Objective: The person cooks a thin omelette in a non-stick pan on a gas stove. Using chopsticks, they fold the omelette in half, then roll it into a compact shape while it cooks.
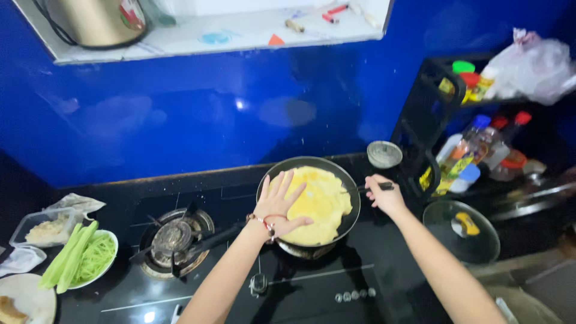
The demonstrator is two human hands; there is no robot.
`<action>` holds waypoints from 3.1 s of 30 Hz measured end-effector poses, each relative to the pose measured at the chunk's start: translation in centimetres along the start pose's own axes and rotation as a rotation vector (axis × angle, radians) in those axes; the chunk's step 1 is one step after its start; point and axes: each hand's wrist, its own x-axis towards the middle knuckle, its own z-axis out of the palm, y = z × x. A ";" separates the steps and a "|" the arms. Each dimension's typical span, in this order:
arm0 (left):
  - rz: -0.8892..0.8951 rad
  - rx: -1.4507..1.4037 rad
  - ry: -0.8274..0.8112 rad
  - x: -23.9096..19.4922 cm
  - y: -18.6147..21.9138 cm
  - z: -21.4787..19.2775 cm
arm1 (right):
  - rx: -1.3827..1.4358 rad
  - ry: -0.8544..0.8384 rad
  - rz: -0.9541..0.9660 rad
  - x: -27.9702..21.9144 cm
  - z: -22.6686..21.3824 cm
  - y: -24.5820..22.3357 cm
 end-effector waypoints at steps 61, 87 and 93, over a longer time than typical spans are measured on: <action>-0.818 -0.048 -0.756 -14.7 -2.2 8.6 | 0.446 0.177 -0.033 -4.5 -4.4 3.1; 0.130 0.139 -0.432 -19.9 -8.0 24.2 | 0.562 0.119 -0.078 -5.9 -3.5 -1.9; 0.176 0.004 -0.369 -20.0 -8.5 23.2 | 0.550 0.140 -0.066 -5.4 -4.4 -1.1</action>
